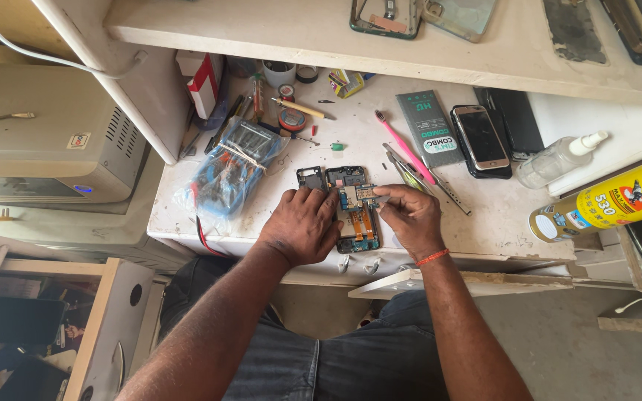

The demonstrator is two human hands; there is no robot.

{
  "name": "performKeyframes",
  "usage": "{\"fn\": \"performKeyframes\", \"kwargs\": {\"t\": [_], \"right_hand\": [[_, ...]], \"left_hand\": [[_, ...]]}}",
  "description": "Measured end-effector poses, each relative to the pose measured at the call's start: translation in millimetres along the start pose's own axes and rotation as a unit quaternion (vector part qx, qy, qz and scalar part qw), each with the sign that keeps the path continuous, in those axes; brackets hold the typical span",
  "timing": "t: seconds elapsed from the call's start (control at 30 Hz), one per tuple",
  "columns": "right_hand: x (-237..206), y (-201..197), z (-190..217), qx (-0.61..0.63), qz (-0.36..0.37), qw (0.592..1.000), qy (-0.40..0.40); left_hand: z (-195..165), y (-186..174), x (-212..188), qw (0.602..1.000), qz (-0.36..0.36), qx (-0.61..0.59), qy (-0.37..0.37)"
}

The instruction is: The person uses a screwdriver and tweezers to remove screws and lift a small component from a disassembled mobile phone on a workbench. They then use a toothbrush to clean the interior of the phone chassis.

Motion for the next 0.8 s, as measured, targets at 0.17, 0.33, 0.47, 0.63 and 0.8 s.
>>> {"fn": "performKeyframes", "kwargs": {"t": [0.17,0.33,0.47,0.63,0.8], "right_hand": [[-0.1,0.3,3.2,0.009,0.008,1.0,-0.004],[-0.6,-1.2,7.5,0.014,0.017,1.0,-0.021],[-0.4,-0.6,9.3,0.001,0.017,1.0,-0.021],[-0.4,0.4,10.1,0.002,0.015,1.0,-0.01],[-0.5,-0.2,9.9,0.016,0.016,1.0,-0.005]], "left_hand": [[-0.1,-0.3,-0.9,1.0,-0.023,-0.003,0.007],[0.0,-0.3,-1.1,1.0,-0.018,0.002,0.005],[-0.7,-0.5,-0.9,1.0,-0.015,0.003,0.002],[-0.6,-0.8,-0.6,1.0,-0.012,0.003,0.001],[-0.8,-0.9,-1.4,1.0,-0.018,0.004,0.004]]}}
Point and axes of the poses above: each hand's wrist, its own x-axis towards the middle knuckle, its own y-axis out of the palm, z = x × y, the point moved 4 cm from there along x, towards the middle knuckle, and after that the axes turned 4 degrees about -y, right-handed, at the moved point
